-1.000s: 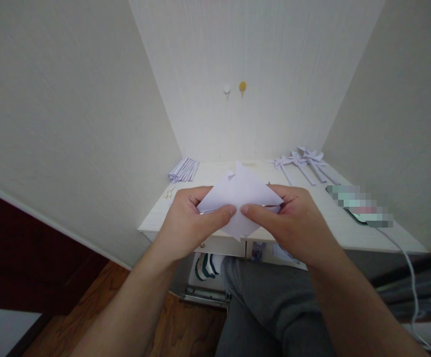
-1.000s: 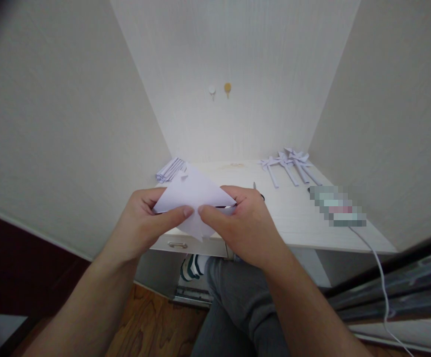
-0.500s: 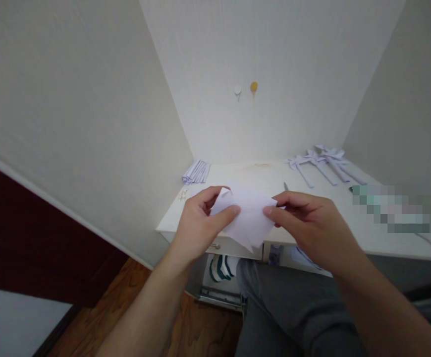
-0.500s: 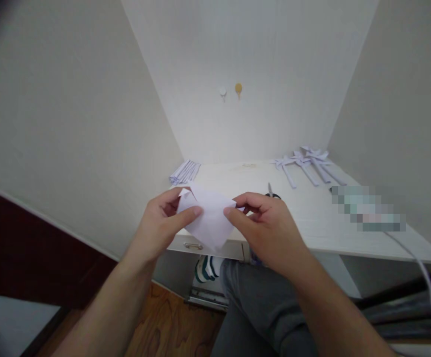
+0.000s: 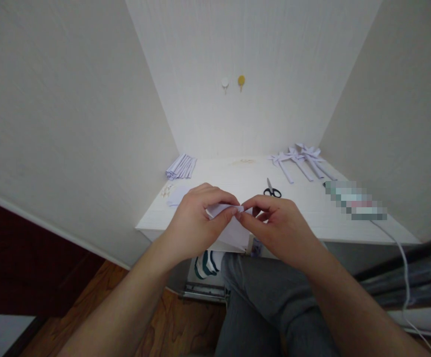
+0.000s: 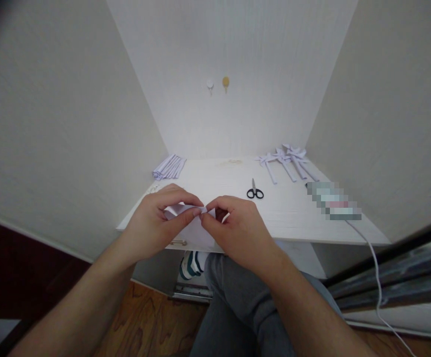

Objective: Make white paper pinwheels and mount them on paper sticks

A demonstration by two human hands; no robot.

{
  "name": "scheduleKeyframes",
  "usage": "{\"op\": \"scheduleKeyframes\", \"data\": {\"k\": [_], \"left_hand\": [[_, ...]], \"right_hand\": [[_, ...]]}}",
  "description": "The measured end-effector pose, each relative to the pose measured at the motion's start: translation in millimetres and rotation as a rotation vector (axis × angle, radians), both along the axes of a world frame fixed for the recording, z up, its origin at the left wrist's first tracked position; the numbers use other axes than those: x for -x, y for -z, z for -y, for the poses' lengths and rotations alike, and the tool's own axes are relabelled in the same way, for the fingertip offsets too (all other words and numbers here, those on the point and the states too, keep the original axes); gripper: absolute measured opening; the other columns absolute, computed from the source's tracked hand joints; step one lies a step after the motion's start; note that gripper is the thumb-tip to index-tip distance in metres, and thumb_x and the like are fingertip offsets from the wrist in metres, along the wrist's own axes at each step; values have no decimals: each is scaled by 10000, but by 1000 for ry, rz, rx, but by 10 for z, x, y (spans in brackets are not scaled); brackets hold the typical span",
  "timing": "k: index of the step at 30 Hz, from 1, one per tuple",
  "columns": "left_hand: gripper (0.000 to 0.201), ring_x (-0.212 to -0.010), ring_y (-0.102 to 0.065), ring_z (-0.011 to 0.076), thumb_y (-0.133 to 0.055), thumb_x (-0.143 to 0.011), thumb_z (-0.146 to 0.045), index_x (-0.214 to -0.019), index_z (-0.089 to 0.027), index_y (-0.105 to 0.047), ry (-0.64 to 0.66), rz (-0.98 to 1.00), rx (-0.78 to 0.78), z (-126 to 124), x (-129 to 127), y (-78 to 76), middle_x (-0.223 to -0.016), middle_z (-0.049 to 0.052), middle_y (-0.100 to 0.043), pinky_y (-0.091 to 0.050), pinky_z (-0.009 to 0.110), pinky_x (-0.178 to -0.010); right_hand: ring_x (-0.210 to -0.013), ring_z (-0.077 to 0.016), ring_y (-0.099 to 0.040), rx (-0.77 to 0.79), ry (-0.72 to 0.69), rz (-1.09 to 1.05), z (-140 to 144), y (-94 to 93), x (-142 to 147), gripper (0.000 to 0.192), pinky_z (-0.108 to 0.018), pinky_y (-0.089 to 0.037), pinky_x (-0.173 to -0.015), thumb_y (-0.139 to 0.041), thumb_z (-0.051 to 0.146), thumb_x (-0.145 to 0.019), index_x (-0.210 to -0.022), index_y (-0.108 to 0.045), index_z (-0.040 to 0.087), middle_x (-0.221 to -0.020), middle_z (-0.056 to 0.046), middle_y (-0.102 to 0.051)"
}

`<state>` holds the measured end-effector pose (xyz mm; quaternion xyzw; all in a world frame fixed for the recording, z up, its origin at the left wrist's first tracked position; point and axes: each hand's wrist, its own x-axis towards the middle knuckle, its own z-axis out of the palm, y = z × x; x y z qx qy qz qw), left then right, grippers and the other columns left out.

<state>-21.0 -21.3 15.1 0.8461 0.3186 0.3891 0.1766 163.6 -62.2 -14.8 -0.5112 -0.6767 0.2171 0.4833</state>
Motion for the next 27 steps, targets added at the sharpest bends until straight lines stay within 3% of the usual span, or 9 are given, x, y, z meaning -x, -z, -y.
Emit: {"op": "scheduleKeyframes", "data": {"k": [4, 8, 14, 18, 23, 27], "left_hand": [[68, -805, -672, 172, -724, -870, -198, -856, -185, -789, -20, 96, 219, -29, -13, -28, -852, 27, -775, -507, 287, -760], [77, -764, -668, 157, -734, -870, -228, -846, -168, -776, 47, 179, 328, -64, -43, 4, -795, 17, -757, -498, 255, -680], [52, -800, -668, 153, -733, -866, -178, -867, -164, -782, 52, 132, 224, -73, -85, 73, -831, 25, -764, -514, 269, -777], [69, -801, -667, 158, -716, -874, -163, -847, -170, -779, 32, 85, 163, -80, -91, 99, -827, 24, -759, -501, 279, -772], [82, -800, -668, 160, -710, -886, -190, -848, -178, -781, 61, 100, 202, -114, -86, 129, -836, 23, -766, -501, 283, -761], [50, -789, -664, 158, -738, -858, -206, -843, -180, -778, 45, 157, 262, -135, -97, 142, -823, 20, -768, -502, 283, -763]], "right_hand": [[-630, -134, -643, -61, 20, -114, -9, 26, -20, 76, -236, -499, -560, -732, 243, -851, -867, -778, 185, -748, -9, -726], [-663, -130, -659, -119, 35, -145, -6, 43, -34, 66, -226, -510, -572, -714, 226, -862, -852, -763, 184, -794, -19, -735], [-626, -123, -623, -66, 17, -162, -41, 67, -27, 79, -228, -471, -555, -695, 216, -847, -811, -750, 171, -719, -5, -708], [-605, -125, -589, 61, 5, -246, -82, 116, -42, 90, -239, -439, -542, -700, 240, -827, -810, -753, 169, -688, 1, -690], [-599, -118, -562, 252, -105, -468, -129, 137, -66, 116, -232, -415, -523, -767, 277, -757, -783, -743, 167, -679, 13, -683], [-587, -114, -568, 297, -131, -564, -152, 119, -83, 164, -234, -431, -532, -824, 292, -699, -771, -748, 166, -671, 18, -695]]}}
